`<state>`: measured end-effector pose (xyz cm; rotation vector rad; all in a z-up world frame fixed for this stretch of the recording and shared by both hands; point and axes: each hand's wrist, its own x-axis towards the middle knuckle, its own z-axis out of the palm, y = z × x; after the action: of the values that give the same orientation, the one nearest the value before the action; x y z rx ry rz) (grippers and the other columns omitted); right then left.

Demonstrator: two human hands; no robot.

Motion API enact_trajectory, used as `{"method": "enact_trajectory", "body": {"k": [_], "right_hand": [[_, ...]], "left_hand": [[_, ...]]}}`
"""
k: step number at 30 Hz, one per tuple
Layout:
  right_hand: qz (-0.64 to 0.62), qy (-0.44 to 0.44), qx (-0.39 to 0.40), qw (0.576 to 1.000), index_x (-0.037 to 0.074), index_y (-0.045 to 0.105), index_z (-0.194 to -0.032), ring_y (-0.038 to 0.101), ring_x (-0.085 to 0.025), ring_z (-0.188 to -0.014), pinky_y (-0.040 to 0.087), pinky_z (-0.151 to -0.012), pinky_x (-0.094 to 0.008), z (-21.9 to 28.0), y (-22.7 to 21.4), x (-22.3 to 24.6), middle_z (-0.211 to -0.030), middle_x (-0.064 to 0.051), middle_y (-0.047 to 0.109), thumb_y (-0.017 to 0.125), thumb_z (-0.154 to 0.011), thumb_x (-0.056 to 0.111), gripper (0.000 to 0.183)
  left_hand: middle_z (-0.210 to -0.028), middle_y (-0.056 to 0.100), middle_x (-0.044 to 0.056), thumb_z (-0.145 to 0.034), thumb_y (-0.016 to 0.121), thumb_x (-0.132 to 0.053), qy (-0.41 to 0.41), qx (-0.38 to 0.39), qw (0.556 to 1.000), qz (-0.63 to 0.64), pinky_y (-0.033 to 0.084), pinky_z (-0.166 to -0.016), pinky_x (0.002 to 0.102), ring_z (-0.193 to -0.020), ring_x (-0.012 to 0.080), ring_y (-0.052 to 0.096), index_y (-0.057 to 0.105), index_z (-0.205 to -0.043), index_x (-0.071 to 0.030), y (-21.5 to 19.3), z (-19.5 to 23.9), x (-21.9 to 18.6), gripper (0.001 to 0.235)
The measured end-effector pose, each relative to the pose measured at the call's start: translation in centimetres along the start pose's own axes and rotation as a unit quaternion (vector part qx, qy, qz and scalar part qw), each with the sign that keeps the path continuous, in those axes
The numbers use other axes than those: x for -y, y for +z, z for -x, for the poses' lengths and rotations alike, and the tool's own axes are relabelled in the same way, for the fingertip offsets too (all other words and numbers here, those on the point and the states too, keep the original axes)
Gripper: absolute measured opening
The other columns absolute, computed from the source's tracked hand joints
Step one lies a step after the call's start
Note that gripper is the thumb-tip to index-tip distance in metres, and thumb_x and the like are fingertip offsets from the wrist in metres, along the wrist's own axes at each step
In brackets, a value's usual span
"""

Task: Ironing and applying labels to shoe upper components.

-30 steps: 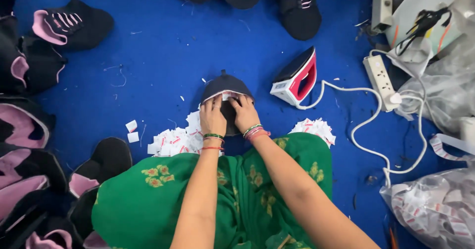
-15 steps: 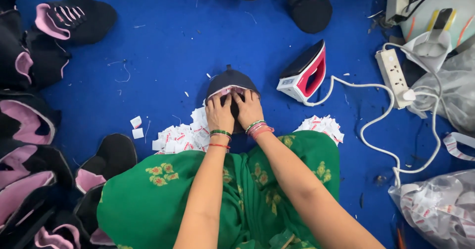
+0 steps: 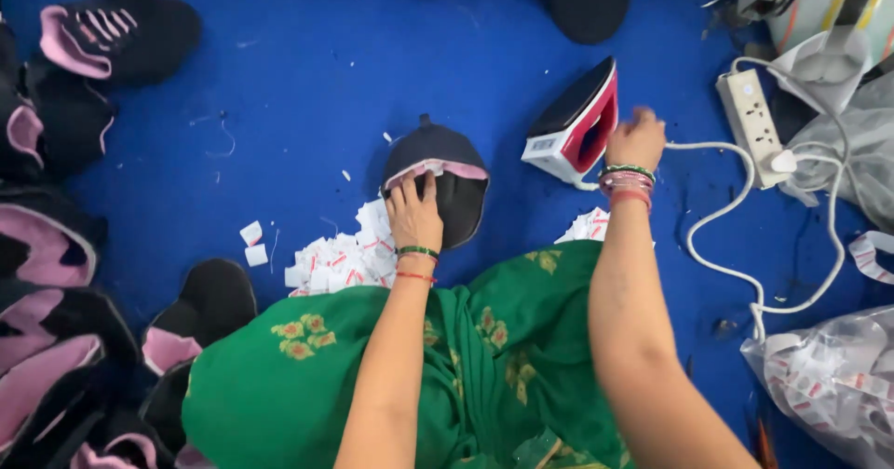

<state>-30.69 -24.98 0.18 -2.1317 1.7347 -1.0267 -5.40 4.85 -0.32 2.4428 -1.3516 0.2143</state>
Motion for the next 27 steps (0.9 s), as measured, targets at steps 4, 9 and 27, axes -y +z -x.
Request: {"method": "enact_trajectory", "body": {"k": [4, 9, 27], "right_hand": [[0.106, 0.157, 0.218, 0.957, -0.002, 0.063, -0.117, 0.061, -0.052, -0.110, 0.050, -0.097, -0.053, -0.4, 3.0, -4.7, -0.114, -0.032, 0.066, 0.083, -0.087, 0.040, 0.055], [-0.194, 0.246, 0.116, 0.943, 0.004, 0.055, -0.114, 0.070, -0.046, -0.095, 0.059, -0.081, -0.051, -0.4, 2.6, -0.1, -0.104, -0.027, 0.072, 0.084, -0.072, 0.016, 0.052], [0.233, -0.422, 0.453, 0.750, 0.023, 0.062, -0.137, 0.073, -0.038, -0.086, 0.059, -0.076, -0.049, 3.6, -13.2, 27.1, -0.098, -0.017, 0.074, 0.061, -0.091, 0.058, 0.058]], "left_hand": [[-0.146, 0.052, 0.014, -0.091, 0.056, -0.012, -0.003, 0.006, 1.000, 0.001, 0.044, -0.103, 0.047, -0.122, 0.0349, 0.052, 0.063, -0.142, -0.020, 0.2, -0.1, -0.1, 0.053], [-0.144, 0.052, 0.014, -0.089, 0.055, -0.013, 0.007, -0.011, 1.000, -0.008, 0.043, -0.102, 0.047, -0.122, 0.0353, 0.052, 0.064, -0.141, -0.021, 0.0, 0.0, -0.1, 0.054], [-0.133, 0.056, 0.011, -0.089, 0.058, -0.017, -0.026, -0.020, 0.999, 0.032, 0.043, -0.100, 0.046, -0.122, 0.0341, 0.051, 0.066, -0.136, -0.018, 0.1, 0.1, -0.1, 0.048]]}}
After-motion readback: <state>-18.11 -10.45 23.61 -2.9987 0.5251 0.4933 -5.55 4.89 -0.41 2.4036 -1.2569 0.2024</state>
